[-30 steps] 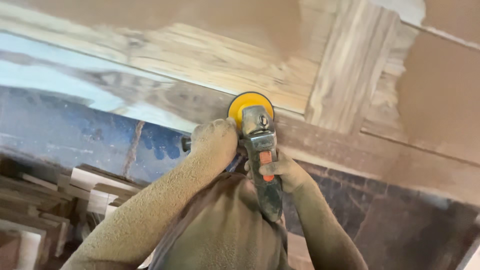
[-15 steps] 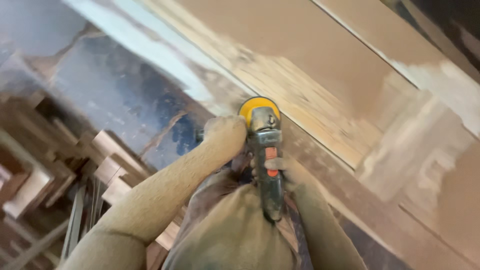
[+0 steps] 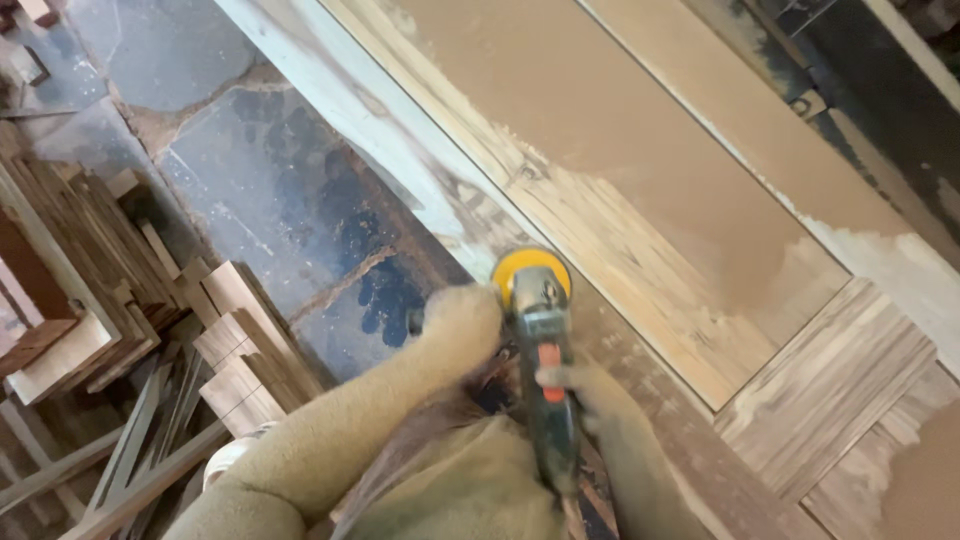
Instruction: The person uses an angle grinder with a sanding disc to sand the surface of a wooden cabinet door. The operator moves the tool across the flat panels and edges, removing finish and smoothing the wood.
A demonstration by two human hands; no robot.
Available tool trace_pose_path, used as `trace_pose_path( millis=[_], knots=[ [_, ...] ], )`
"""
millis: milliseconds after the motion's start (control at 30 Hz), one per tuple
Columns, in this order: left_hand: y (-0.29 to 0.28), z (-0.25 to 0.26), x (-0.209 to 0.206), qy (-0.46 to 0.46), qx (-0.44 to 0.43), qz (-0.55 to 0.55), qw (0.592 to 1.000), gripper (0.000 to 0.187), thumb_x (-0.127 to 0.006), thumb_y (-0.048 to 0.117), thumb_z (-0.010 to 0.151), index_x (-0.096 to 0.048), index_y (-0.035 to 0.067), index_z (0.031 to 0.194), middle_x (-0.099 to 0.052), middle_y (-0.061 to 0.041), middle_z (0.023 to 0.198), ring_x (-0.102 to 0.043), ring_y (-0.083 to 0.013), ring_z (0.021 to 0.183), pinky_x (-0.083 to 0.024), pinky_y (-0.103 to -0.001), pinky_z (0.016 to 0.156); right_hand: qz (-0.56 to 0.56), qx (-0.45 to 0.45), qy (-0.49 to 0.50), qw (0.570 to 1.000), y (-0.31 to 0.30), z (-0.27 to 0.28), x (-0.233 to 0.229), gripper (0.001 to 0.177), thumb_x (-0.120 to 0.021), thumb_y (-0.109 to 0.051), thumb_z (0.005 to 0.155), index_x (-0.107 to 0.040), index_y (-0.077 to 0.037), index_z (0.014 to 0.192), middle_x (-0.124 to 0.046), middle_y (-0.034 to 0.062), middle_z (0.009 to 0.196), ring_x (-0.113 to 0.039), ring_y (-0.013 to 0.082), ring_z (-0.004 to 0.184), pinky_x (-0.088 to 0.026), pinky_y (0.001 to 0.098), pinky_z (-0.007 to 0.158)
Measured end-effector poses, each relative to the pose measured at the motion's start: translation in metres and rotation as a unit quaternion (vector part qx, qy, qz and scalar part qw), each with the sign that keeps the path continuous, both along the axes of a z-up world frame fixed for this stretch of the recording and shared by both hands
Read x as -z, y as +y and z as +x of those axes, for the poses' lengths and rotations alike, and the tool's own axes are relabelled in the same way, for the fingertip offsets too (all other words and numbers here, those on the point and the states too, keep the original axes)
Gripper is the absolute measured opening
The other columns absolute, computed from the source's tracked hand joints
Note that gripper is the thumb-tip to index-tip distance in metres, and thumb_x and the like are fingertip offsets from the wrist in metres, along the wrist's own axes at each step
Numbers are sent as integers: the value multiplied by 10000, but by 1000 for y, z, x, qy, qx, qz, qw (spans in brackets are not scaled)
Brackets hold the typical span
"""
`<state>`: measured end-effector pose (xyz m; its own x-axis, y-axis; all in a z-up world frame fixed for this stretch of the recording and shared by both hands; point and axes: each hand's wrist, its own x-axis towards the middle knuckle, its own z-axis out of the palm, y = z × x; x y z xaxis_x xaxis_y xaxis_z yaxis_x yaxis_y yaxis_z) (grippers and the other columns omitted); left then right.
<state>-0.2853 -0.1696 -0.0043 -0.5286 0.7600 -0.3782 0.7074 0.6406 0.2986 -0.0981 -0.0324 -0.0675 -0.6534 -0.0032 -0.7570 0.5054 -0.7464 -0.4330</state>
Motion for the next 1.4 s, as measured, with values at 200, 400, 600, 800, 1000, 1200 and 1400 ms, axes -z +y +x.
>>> trace_pose_path(
  millis=[200, 400, 600, 800, 1000, 1200, 1400],
  knots=[
    [7, 60, -1, -35, 29, 13, 999, 178, -631, 169, 865, -677, 76, 1009, -731, -147, 948, -745, -340, 862, -588, -475, 717, -15, 20, 33, 999, -1, 70, -14, 639, -738, -48, 620, -610, -5, 1245, -740, 157, 972, -728, 278, 833, -601, 436, 794],
    [19, 119, -14, -51, 71, -3, 996, 289, -657, 195, 858, -638, 59, 1114, -710, -133, 1029, -724, -310, 929, -557, -458, 773, 62, 29, 9, 998, 7, 138, 0, 578, -739, -49, 633, -636, -2, 1201, -719, 123, 922, -707, 248, 782, -579, 411, 722],
    [14, 193, -26, -9, 111, 73, 991, 394, -697, 213, 790, -632, 55, 1144, -634, -130, 1124, -620, -328, 1074, -460, -491, 896, -28, 94, -30, 995, 12, 221, -9, 559, -725, -83, 636, -624, 5, 1180, -723, 138, 904, -697, 276, 773, -586, 429, 705],
    [8, 251, -29, -16, 143, 104, 984, 426, -723, 262, 777, -646, 65, 1147, -632, -128, 1087, -607, -338, 1075, -364, -570, 1053, -21, 109, -25, 994, 12, 284, -19, 601, -722, -69, 661, -606, -55, 1250, -716, 116, 967, -699, 257, 862, -578, 428, 775],
    [2, 271, -19, -33, 145, 173, 974, 440, -691, 386, 880, -664, 85, 1200, -655, -124, 1089, -629, -350, 1088, -359, -602, 1079, -9, 119, -26, 993, 16, 329, 0, 587, -719, -75, 668, -609, -54, 1244, -720, 120, 965, -701, 257, 854, -581, 428, 771],
    [8, 293, -15, -148, 109, 229, 956, 450, -627, 348, 983, -615, 62, 1330, -611, -181, 1211, -635, -384, 1043, -513, -474, 911, 7, 137, -25, 990, 20, 342, 16, 573, -717, -81, 676, -613, -53, 1239, -725, 123, 962, -704, 257, 846, -583, 429, 767],
    [-1, 267, -24, -228, 28, 222, 948, 427, -628, 308, 970, -605, 28, 1292, -591, -202, 1186, -638, -394, 1058, -532, -457, 907, 15, 148, -30, 988, 13, 325, 22, 560, -714, -88, 683, -617, -52, 1234, -729, 126, 959, -707, 257, 838, -585, 429, 762]
  ],
)
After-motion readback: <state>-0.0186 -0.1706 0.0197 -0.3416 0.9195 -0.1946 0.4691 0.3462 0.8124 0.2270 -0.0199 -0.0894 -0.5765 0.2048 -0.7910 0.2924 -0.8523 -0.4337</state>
